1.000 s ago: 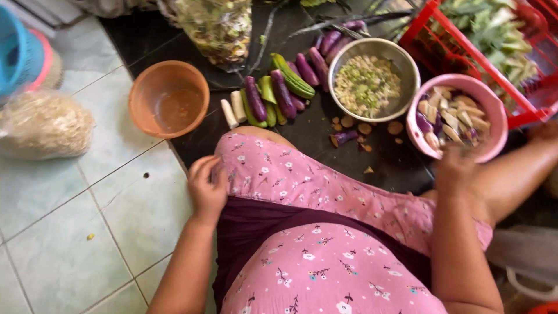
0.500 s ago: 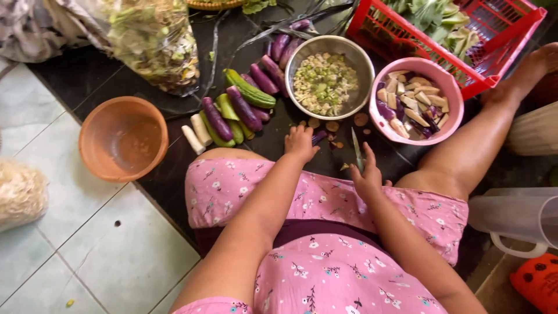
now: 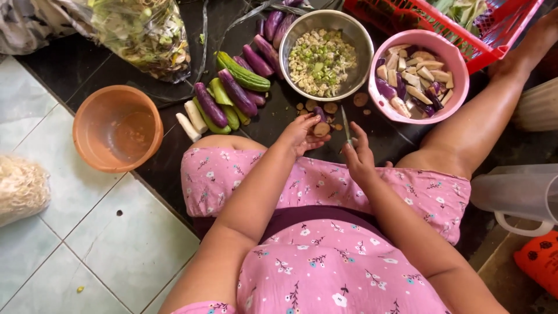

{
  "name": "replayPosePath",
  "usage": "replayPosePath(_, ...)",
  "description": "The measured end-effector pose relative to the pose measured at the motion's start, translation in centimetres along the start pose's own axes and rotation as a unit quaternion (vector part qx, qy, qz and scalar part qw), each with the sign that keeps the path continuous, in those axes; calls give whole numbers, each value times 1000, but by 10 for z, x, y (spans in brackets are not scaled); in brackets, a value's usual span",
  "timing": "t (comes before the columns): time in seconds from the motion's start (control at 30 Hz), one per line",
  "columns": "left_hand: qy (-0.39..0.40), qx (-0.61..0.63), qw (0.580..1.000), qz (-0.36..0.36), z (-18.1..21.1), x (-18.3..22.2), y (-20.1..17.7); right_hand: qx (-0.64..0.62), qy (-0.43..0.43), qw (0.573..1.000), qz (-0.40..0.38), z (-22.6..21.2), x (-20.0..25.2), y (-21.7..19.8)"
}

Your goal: A person sits on the floor and uses a knife to chop eggplants, placing the pieces into a pink bowl among other fresh produce.

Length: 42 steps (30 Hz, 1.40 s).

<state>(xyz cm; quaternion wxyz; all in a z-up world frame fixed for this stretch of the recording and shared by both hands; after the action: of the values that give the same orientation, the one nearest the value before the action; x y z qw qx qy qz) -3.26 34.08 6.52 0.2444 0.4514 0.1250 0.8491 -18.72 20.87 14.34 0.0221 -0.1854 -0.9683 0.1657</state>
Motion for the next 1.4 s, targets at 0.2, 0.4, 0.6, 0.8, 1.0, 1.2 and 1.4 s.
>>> replayPosePath(0.2,20,84,996,-2,1,35,-3,-121,-85,986,-77,-11,5,13)
replayPosePath(0.4,37,80,996,-24,-5,26,-6,-130,-96,982,-101,-16,12,14)
replayPosePath(0.6,10,61,997,-50,-12,19,-7,-136,-81,978,-133,-22,12,14)
replayPosePath(0.8,55,34,996,-63,-8,30,1,-165,-64,974,-138,-23,10,13)
replayPosePath(1.0,103,44,991,-79,-5,36,5,-225,-73,960,-150,-25,8,13)
replayPosePath(1.2,144,35,987,-60,0,43,9,-256,-79,950,-159,-24,9,16)
replayPosePath(1.4,196,20,980,-37,-3,36,5,-256,-75,951,-157,-23,9,16)
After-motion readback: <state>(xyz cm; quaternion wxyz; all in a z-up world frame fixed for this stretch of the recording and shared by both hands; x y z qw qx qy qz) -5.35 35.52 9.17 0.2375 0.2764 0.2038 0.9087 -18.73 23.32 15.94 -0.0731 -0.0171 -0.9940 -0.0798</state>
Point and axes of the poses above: each hand's wrist, its own x-axis away from the middle knuckle, its own y-axis out of the palm, z = x × y, the point moved 4 cm from there along -x, towards the middle knuckle, and after that the axes turned 2 degrees about -y, right-handed, at the moved point
